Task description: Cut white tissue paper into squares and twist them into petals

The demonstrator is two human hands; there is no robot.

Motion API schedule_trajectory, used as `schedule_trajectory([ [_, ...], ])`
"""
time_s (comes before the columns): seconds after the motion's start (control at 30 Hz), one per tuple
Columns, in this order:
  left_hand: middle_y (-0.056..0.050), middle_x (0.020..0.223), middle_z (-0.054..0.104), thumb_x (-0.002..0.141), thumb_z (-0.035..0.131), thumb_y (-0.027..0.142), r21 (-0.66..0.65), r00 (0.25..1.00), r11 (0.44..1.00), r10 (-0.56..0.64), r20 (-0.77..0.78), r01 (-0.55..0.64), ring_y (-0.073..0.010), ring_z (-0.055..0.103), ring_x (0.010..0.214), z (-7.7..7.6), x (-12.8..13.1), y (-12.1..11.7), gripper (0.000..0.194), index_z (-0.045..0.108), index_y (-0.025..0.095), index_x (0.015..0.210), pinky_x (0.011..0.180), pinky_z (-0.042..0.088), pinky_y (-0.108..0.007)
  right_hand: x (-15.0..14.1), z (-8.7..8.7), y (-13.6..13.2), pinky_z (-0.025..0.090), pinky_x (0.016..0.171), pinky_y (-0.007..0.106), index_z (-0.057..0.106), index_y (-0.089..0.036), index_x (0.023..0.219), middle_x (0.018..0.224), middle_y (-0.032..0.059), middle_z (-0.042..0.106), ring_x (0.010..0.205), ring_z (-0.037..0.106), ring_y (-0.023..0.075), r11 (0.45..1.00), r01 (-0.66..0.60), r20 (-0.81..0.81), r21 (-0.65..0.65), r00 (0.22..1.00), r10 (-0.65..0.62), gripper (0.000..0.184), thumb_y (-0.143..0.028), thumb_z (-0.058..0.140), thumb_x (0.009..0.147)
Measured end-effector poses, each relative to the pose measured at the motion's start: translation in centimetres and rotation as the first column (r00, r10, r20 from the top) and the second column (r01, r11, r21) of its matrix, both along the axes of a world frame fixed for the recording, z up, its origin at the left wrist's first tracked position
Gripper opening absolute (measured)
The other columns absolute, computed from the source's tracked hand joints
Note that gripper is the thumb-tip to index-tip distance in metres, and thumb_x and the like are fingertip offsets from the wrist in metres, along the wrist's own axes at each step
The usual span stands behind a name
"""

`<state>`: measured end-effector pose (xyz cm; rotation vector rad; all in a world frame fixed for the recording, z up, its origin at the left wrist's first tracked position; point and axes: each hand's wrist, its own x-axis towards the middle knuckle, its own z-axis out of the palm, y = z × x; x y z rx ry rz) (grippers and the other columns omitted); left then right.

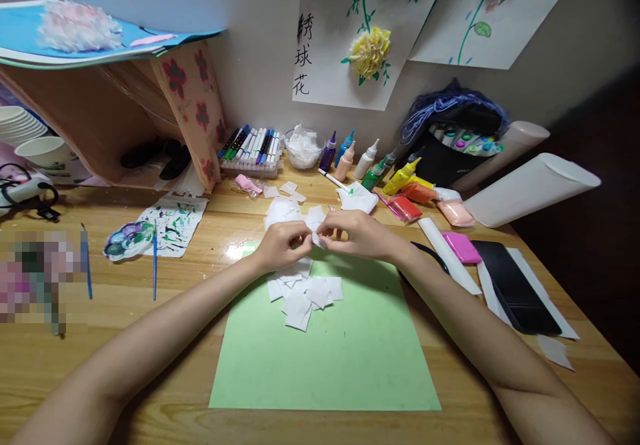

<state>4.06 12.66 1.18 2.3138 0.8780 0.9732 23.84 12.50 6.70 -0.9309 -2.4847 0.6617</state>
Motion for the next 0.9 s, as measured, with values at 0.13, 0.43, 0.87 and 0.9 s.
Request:
schedule_trajectory([
  [0.13,0.002,0.058,0.049,0.084,0.044,0.02,0.029,1.0,1.0,0.002,0.005,-0.002,-0.0091,0.042,0.053,-0.1,-0.1,0.0,0.02,0.057,0.018,0.069,0.053,0.033,-0.023,-0.6,-0.2,-0.6,0.04,0.062,0.028,0.07,-0.019,0.08,0.074,0.0047,0.067,0.065,0.056,0.0151,0.997,0.067,0.01,-0.024,0.998,-0.067,0.015,-0.026,0.057,0.081],
  [0.43,0.001,0.061,0.05,0.087,0.041,0.021,0.025,0.999,1.0,-0.016,-0.043,0.017,-0.0095,0.043,0.055,-0.1,0.0,-0.1,0.022,0.057,0.018,0.072,0.054,0.033,-0.023,-1.0,-0.8,-1.0,0.037,0.06,0.028,0.068,-0.019,0.07,0.066,0.0034,0.066,0.059,0.053,0.0141,0.989,0.147,0.055,0.007,0.988,-0.147,0.016,-0.018,0.054,0.078],
  [0.87,0.005,0.048,0.023,0.065,0.041,0.013,-0.252,0.911,0.882,-0.412,-0.002,0.398,-0.0084,0.025,0.045,0.8,0.0,-0.4,0.026,0.02,0.019,0.05,0.046,0.023,-0.025,-0.2,-1.2,1.1,0.044,0.046,0.02,0.052,-0.016,0.057,0.054,0.0009,0.062,0.048,0.057,0.011,0.681,0.367,-0.174,-0.634,0.791,-0.587,0.023,-0.024,0.05,0.078],
  [0.9,0.005,0.047,0.024,0.065,0.041,0.013,-0.262,0.899,0.874,-0.435,-0.043,0.41,-0.0082,0.026,0.045,0.8,0.0,-0.5,0.026,0.021,0.019,0.05,0.046,0.023,-0.025,-0.4,-1.6,1.3,0.045,0.045,0.019,0.053,-0.016,0.059,0.053,0.0011,0.062,0.047,0.057,0.0109,0.628,0.338,-0.183,-0.701,0.766,-0.616,0.022,-0.023,0.05,0.079],
])
